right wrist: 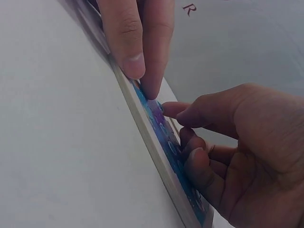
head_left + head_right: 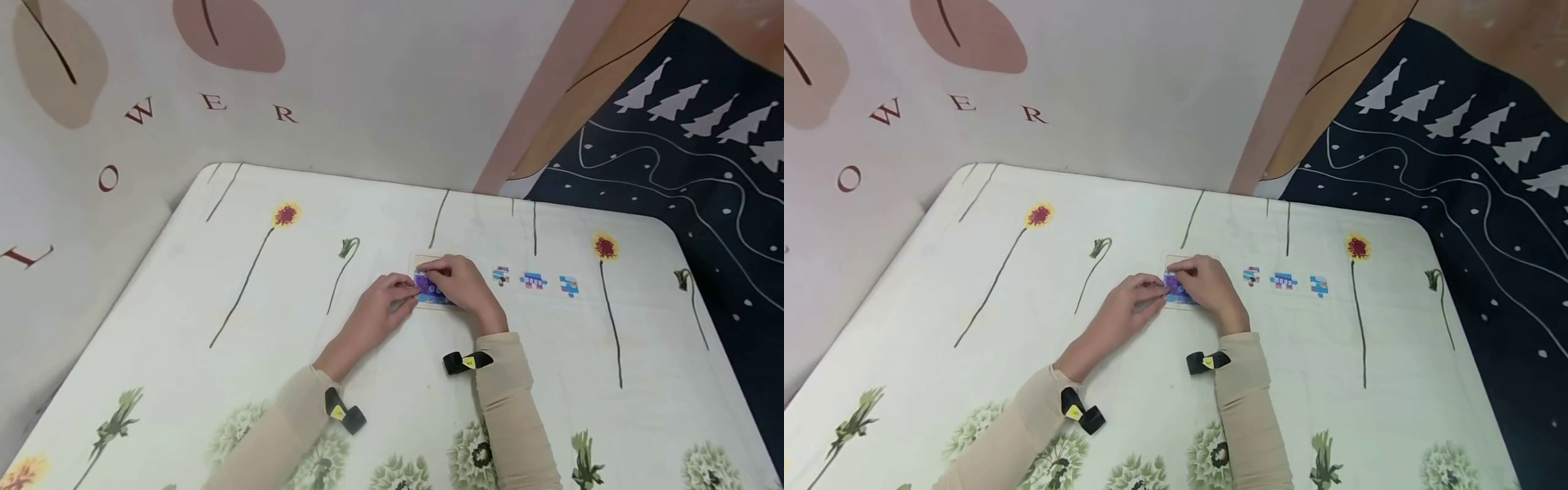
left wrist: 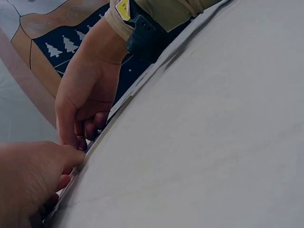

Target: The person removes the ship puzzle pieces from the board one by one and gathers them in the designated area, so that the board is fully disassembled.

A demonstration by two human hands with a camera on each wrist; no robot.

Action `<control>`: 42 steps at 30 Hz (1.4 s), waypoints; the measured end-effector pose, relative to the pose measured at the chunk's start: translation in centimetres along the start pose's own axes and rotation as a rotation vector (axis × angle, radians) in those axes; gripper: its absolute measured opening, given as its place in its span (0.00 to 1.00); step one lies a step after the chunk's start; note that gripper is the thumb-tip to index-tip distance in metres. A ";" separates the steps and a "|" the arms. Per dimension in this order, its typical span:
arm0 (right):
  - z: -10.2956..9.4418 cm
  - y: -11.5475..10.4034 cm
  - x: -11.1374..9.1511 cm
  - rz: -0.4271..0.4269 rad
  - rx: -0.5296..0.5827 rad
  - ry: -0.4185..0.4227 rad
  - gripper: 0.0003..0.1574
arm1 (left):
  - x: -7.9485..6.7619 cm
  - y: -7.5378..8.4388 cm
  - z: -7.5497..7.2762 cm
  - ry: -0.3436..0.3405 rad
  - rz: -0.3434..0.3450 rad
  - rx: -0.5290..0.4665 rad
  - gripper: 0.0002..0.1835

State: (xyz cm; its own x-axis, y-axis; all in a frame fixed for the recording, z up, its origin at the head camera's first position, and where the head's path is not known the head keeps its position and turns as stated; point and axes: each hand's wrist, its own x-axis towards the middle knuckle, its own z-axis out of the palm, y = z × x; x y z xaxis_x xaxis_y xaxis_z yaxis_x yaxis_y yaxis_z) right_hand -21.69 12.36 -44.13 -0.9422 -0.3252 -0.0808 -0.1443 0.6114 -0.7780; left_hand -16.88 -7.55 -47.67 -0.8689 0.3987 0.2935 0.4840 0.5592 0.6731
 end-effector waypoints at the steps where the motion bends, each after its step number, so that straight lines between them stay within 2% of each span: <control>1: 0.0 0.0 0.0 -0.001 0.000 -0.002 0.17 | 0.0 0.1 0.0 0.000 -0.002 -0.004 0.10; 16: -0.4 -0.6 0.4 -0.031 -0.060 -0.021 0.17 | 0.5 0.3 -0.3 0.013 0.000 0.002 0.09; 20: -0.3 -0.8 0.4 -0.015 -0.070 -0.030 0.17 | 0.5 0.3 -0.3 0.022 0.005 0.001 0.09; 32: -0.2 -0.5 0.2 -0.019 -0.032 -0.049 0.17 | 0.3 0.5 -0.3 0.023 -0.008 -0.013 0.09; 42: -0.4 -0.3 0.1 -0.009 -0.030 -0.069 0.13 | 0.3 0.2 -0.1 0.023 0.013 -0.013 0.09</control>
State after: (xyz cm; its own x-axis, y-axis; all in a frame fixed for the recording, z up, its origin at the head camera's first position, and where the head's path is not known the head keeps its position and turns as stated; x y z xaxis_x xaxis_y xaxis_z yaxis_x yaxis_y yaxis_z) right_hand -21.88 12.42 -43.65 -0.9180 -0.3789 -0.1174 -0.1626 0.6294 -0.7599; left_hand -17.04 -7.37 -47.36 -0.8650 0.3883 0.3177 0.4935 0.5444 0.6783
